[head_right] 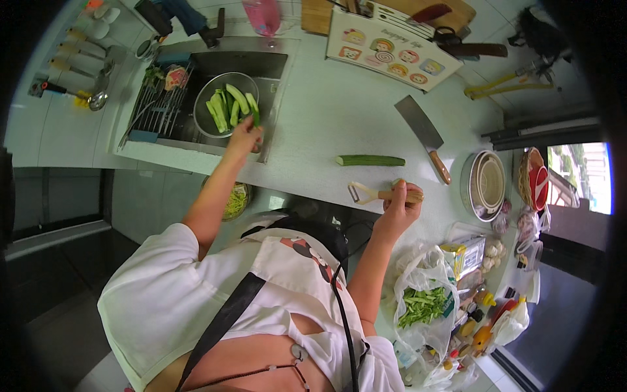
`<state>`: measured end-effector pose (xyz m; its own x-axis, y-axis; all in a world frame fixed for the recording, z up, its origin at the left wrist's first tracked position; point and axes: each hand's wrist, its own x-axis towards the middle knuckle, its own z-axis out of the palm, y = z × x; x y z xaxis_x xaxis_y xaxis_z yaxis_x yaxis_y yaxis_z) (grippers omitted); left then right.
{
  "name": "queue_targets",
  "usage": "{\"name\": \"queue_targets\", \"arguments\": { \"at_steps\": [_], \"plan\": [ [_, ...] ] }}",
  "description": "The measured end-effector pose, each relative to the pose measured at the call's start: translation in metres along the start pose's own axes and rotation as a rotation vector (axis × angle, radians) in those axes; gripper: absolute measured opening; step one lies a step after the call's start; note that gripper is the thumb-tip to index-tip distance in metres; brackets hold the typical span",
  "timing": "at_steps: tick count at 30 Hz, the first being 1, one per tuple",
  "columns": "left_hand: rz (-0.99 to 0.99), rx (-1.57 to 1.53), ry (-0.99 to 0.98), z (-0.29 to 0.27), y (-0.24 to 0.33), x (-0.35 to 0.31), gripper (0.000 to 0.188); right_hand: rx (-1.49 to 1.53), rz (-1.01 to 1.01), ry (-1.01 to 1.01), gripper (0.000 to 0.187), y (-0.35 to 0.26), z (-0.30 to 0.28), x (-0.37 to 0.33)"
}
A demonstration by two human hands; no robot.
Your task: The person sorts through green leafy vegetables in a plastic bag, uses a peeler on a cucumber-like vegetable, and places the peeled pieces into a bowl in the sink for washing.
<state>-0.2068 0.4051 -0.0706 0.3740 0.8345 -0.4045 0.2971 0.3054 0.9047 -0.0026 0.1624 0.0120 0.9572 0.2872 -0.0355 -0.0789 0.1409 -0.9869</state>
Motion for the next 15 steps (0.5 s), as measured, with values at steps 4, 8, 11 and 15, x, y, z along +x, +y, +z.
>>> {"name": "queue_targets", "arguments": {
  "at_steps": [4, 8, 11, 15],
  "plan": [
    [0.297, 0.436, 0.471, -0.059, -0.028, 0.058, 0.049, 0.004, -0.017, -0.067, 0.011, -0.002, 0.027, -0.007],
    [0.421, 0.447, 0.466, -0.042, -0.009, 0.055, 0.048, -0.023, -0.063, -0.023, 0.010, -0.003, 0.026, -0.012],
    [0.422, 0.331, 0.207, -0.003, -0.014, 0.053, 0.033, -0.067, -0.099, 0.032, 0.012, -0.002, 0.020, -0.008],
    [0.564, 0.457, -0.072, 0.075, -0.004, 0.017, 0.025, -0.066, -0.133, 0.165, 0.014, -0.013, -0.008, -0.009]
  ]
}}
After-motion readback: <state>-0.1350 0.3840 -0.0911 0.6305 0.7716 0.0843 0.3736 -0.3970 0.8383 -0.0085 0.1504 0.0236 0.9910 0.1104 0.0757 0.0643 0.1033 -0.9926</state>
